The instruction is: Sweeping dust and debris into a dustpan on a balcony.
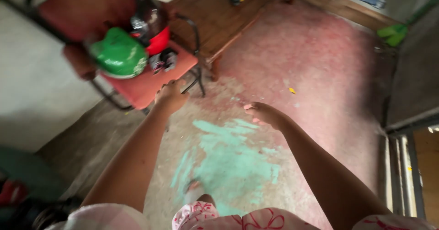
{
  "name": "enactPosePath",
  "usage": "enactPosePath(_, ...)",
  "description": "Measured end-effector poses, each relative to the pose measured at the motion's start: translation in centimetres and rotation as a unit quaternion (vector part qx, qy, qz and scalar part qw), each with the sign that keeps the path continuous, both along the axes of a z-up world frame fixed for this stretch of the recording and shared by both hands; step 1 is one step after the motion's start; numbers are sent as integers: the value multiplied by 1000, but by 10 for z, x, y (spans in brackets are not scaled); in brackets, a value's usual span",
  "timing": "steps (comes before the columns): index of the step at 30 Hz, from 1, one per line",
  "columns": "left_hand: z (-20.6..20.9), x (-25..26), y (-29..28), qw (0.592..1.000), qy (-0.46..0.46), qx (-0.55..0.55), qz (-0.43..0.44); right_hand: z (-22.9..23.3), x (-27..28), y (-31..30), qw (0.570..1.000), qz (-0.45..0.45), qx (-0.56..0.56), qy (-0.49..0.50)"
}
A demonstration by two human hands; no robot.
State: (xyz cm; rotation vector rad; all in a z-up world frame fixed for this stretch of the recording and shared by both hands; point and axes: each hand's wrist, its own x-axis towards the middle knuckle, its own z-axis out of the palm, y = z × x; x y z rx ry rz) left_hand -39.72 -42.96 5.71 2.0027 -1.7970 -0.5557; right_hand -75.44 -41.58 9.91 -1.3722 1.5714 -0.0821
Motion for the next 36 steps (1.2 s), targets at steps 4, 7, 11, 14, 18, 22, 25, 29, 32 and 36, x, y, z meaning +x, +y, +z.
enactPosePath(4, -6, -58, -96, 996, -22, -48, -65, 8, -44, -61, 999, -37, -5, -1)
enactPosePath(7, -3, -104, -177, 994, -14, -40, -99, -50, -113, -134, 997, -72, -21, 8)
enactPosePath(11, 15, -164, -282, 988, 4, -41, -152, -92, -205, -241, 926, 257, -265, 83)
enactPosePath(14, 32, -212, -365, 979, 5, -64, -192, -13, -204, -273, 996, 21, -80, 15)
enactPosePath(18, 19, -285, -457, 965, 36, -110, -234, 101, -185, -302, 982, -167, 18, 85)
enactPosePath(22, 34, -362, -524, 958, -5, -68, -280, 39, -294, -378, 984, -176, -37, 15)
enactPosePath(25, 34, -435, -587, 957, 12, -66, -282, 50, -358, -425, 976, -212, -42, 8)
enactPosePath(29, 41, -538, -668, 952, -1, -67, -298, 62, -456, -496, 974, -218, -43, 35)
enactPosePath(32, 62, -614, -725, 949, 11, -70, -308, 104, -513, -545, 972, -222, -38, 65)
enactPosePath(36, 91, -708, -793, 939, 41, -88, -329, 95, -618, -628, 971, -213, -92, 62)
